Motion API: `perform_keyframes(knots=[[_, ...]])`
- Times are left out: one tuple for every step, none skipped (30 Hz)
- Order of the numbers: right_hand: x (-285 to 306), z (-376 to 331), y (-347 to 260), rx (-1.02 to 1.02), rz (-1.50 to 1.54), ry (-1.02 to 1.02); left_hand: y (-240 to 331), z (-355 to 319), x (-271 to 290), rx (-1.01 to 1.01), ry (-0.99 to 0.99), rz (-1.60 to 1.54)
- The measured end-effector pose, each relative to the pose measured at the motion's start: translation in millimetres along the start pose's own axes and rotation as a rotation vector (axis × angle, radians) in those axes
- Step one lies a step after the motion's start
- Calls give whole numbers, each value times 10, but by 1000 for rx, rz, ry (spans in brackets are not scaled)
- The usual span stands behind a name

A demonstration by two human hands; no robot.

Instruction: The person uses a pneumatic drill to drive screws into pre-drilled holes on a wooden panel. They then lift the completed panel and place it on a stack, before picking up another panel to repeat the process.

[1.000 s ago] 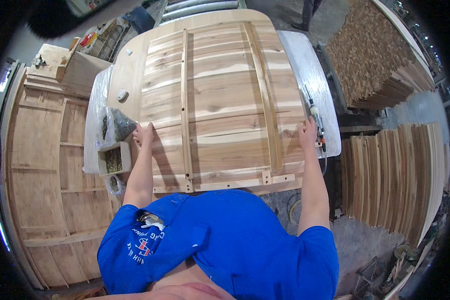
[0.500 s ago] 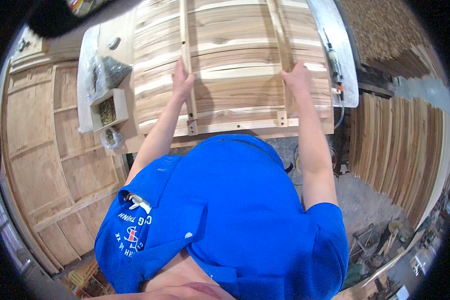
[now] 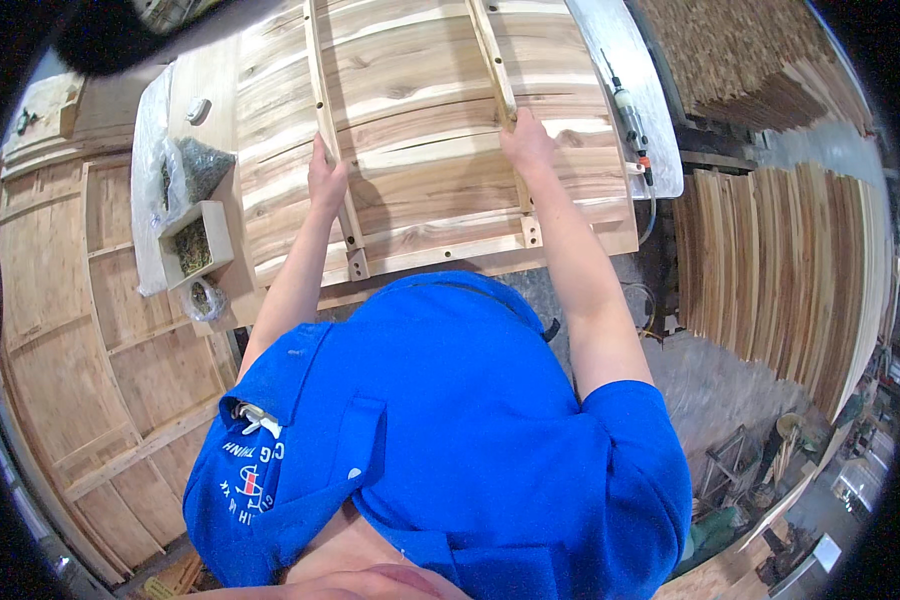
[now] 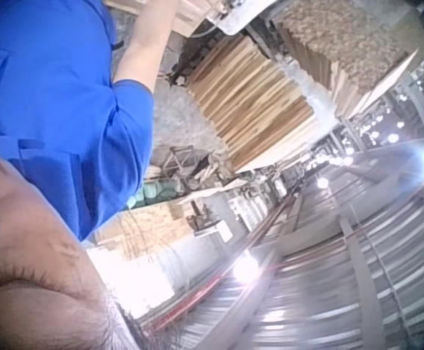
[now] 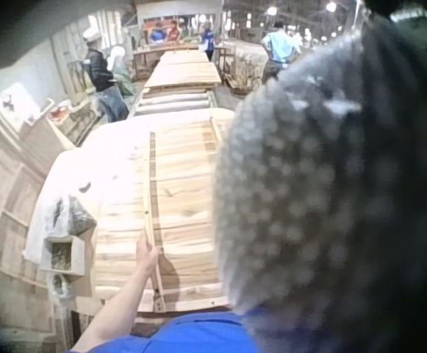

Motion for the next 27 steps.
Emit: perform_keyframes(knots=[[-26,-49,19,25,0,27,14,1,-10,-28,5,4],[-25,-80,-4,55,3,50,18,-2,-19,-54,16,11],[-28,-98,-24,42,-2,44,20,-4,-20,-79,28,17],[-43,-123,-52,30,-6,38,6,-4,-17,-35,-4,2],[-55,-134,-92,23,-9,34,-22,15,5,8,-31,-13],[-47,-149,-112,10,-19,22,-51,25,29,50,-56,-28],[-25,-171,-120,-2,-30,9,-55,3,21,10,-30,-11],[-14,-167,-157,-7,-35,0,-55,-2,2,-33,4,9],[-2,-167,-188,0,-36,-1,-20,21,11,-80,43,30],[14,-195,-207,9,-36,-2,-9,25,40,-77,28,27],[27,-202,-217,7,-39,3,26,16,47,-79,4,21],[29,-213,-207,13,-26,8,46,-20,50,-79,-31,13],[28,-216,-203,17,-14,14,63,-24,80,-65,-35,20],[49,-211,-196,24,-6,23,86,-21,81,-52,-37,22],[51,-211,-200,28,-15,19,111,-21,77,-41,-42,24],[43,-213,-211,31,-23,17,134,-29,83,-47,-28,42],[41,-211,-218,34,-31,13,121,-34,93,-53,-12,61],[36,-209,-198,38,-19,15,126,-27,101,-65,1,80],[32,-209,-177,40,-8,18,120,-28,95,-21,-29,14],[32,-190,-165,43,5,21,129,-25,90,-39,-13,17],[33,-200,-171,37,22,13,121,-49,92,-52,3,23],[37,-184,-185,28,21,14,123,-43,92,-65,20,28],[18,-191,-199,20,18,8,118,-48,96,-41,5,-30],[8,-185,-209,12,15,0,123,-45,90,-27,-6,-29],[22,-169,-200,-7,19,-1,133,-39,74,-13,-16,-28],[28,-176,-174,-28,20,-11,142,-56,63,10,-27,-26],[30,-177,-157,-48,21,-20,162,-56,58,7,-16,-5]])
Point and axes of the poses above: each hand's wrist, its own z-axis towards the middle knuckle, its own x-axis out of the back of the hand, y = z × x, the point moved 2 cm from there along z, towards the middle knuckle, and after that the axes turned 6 degrees about x, right-handed, at the moved point
